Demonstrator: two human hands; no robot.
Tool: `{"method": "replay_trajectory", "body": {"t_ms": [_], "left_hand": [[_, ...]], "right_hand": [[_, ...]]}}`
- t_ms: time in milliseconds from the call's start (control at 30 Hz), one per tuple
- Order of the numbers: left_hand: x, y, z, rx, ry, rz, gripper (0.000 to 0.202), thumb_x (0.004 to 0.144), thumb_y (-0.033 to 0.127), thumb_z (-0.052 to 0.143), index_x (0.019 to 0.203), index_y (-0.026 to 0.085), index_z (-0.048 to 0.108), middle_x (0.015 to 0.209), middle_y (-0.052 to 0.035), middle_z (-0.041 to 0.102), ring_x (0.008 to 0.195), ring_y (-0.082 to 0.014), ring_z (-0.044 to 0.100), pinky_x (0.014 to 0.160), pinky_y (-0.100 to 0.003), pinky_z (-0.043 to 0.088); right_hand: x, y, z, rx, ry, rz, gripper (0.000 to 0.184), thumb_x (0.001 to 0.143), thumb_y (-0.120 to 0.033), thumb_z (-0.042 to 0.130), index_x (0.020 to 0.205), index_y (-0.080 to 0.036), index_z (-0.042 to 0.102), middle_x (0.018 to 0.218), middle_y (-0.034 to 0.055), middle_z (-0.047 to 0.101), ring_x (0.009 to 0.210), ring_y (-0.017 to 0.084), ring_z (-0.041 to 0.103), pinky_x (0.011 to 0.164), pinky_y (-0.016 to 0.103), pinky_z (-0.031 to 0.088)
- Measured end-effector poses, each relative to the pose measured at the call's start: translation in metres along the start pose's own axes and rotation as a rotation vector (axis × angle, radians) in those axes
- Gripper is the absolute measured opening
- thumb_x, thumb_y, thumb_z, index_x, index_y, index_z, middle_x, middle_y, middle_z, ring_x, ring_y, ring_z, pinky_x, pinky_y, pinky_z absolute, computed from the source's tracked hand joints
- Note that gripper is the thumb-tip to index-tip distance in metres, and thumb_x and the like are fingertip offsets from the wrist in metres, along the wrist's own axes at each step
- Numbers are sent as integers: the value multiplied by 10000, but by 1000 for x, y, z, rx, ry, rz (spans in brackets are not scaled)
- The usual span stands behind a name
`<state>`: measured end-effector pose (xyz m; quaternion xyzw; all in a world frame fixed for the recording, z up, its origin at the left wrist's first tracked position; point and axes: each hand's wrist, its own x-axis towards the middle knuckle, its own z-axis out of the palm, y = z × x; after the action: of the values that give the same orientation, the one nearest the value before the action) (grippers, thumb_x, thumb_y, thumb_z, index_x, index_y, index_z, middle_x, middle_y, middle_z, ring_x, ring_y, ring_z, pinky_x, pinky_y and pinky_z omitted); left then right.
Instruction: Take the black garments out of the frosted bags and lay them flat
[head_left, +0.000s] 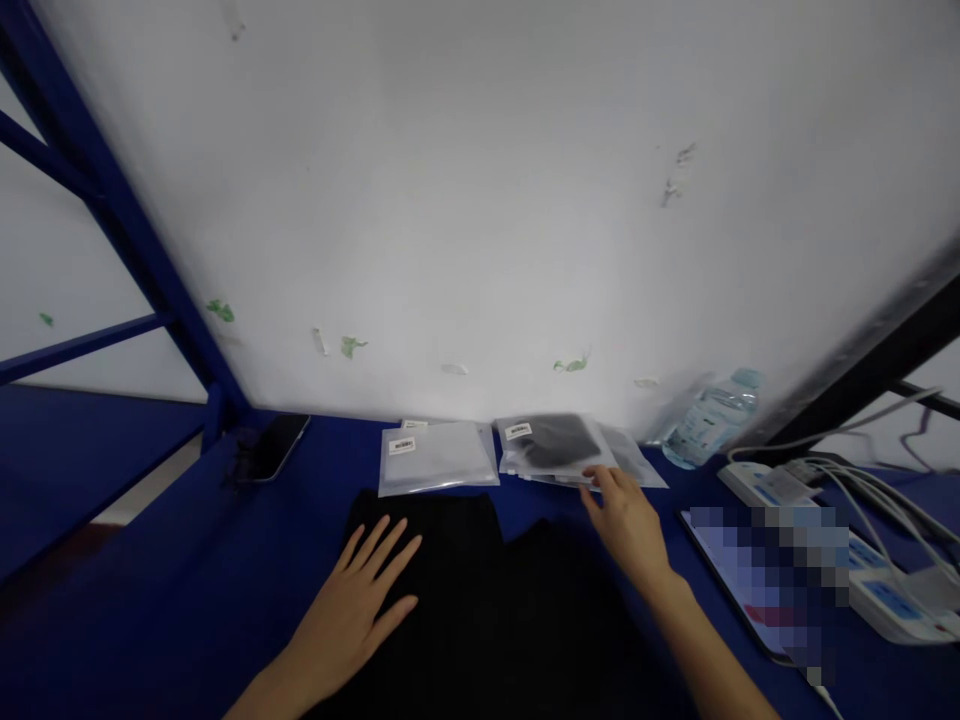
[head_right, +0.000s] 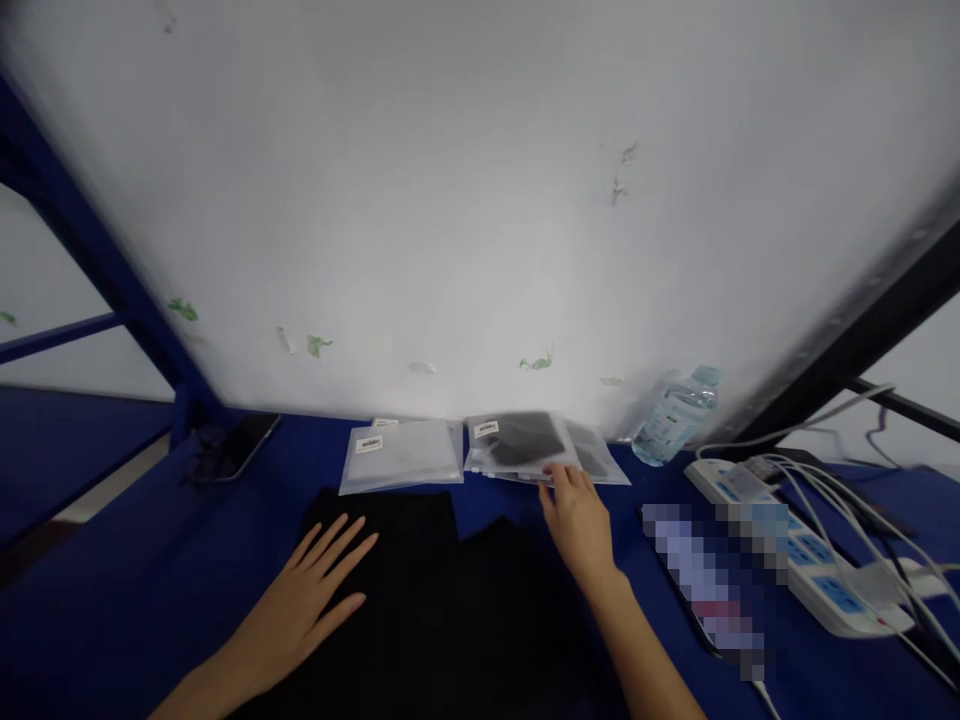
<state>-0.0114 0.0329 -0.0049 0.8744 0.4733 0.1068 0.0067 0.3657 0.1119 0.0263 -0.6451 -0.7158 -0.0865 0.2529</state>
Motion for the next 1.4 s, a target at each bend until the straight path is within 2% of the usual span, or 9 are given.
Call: {"method": "replay_trajectory", "body": {"t_ms": [100, 333, 467, 600, 767, 900, 1133, 1267, 1400], "left_hand": [[0, 0, -1, -5, 4, -3, 606, 994, 441, 421, 1524, 316, 155, 1573, -52, 262, 1426, -314, 258, 1112, -574, 283], [0, 0, -1, 8, 15, 6, 602, 995, 444, 421, 1523, 310, 164, 1570, -52, 270, 1423, -310, 268, 1114, -564, 289], [0, 2, -2, 7, 37, 9, 597, 994, 437, 427, 1520, 314, 172, 1562, -46, 294, 1414, -304, 292, 1116, -552, 294], [0, 1, -3, -8, 51, 7, 591, 991, 431, 437, 1516, 315, 193, 1557, -44, 306, 1412, -302, 296, 1119, -544, 296], [0, 0, -3, -48, 17, -10, 576, 992, 434, 431, 1512, 313, 216, 1557, -55, 307, 1419, -315, 275, 1112, -580, 283], [4, 19, -11, -193, 98, -51, 517, 979, 391, 481, 1467, 296, 342, 1465, -69, 460, 1369, -303, 373, 1114, -569, 289], [43, 74, -39, -565, 225, -92, 555, 886, 179, 634, 1385, 288, 416, 1111, -35, 642, 1045, -223, 575, 924, -402, 488], [70, 82, -44, -576, 346, -7, 170, 912, 132, 588, 1046, 220, 641, 903, -14, 672, 866, -194, 590, 814, -340, 478], [80, 86, -44, -516, 407, 104, 146, 952, 141, 529, 894, 189, 654, 825, -16, 674, 788, -185, 563, 774, -333, 441]], "right_hand": [[13, -5, 12, -50, 12, -125, 220, 896, -209, 452, 1073, -179, 580, 975, 106, 626, 959, 266, 561, 837, 374, 419], [18, -14, 29, -109, 74, -240, 206, 901, -182, 457, 1052, -164, 596, 964, 113, 597, 896, 257, 530, 776, 361, 391], [23, -16, 31, -91, 114, -272, 183, 916, -179, 440, 934, -170, 623, 912, 106, 607, 835, 244, 528, 743, 355, 390], [25, -23, 18, -26, 170, -273, 226, 950, -210, 410, 876, -187, 623, 850, 77, 626, 789, 214, 558, 738, 333, 417], [8, -42, -24, 58, 290, -153, 224, 972, -317, 414, 976, -202, 606, 960, 73, 650, 824, 197, 626, 733, 304, 466], [-22, -61, -46, 159, 253, -116, 196, 977, -332, 422, 969, -225, 586, 923, 31, 657, 733, 147, 646, 678, 247, 482], [-67, -73, -40, 324, 199, -132, 136, 967, -301, 466, 1002, -237, 580, 904, 20, 660, 798, 152, 663, 736, 253, 510], [-76, -74, -42, 377, 202, -132, 130, 960, -280, 483, 1028, -234, 584, 937, 30, 659, 827, 159, 662, 745, 267, 523], [-76, -87, -45, 364, 221, -228, 225, 917, -265, 573, 1139, -229, 590, 1030, 54, 650, 875, 178, 643, 777, 304, 528]]}}
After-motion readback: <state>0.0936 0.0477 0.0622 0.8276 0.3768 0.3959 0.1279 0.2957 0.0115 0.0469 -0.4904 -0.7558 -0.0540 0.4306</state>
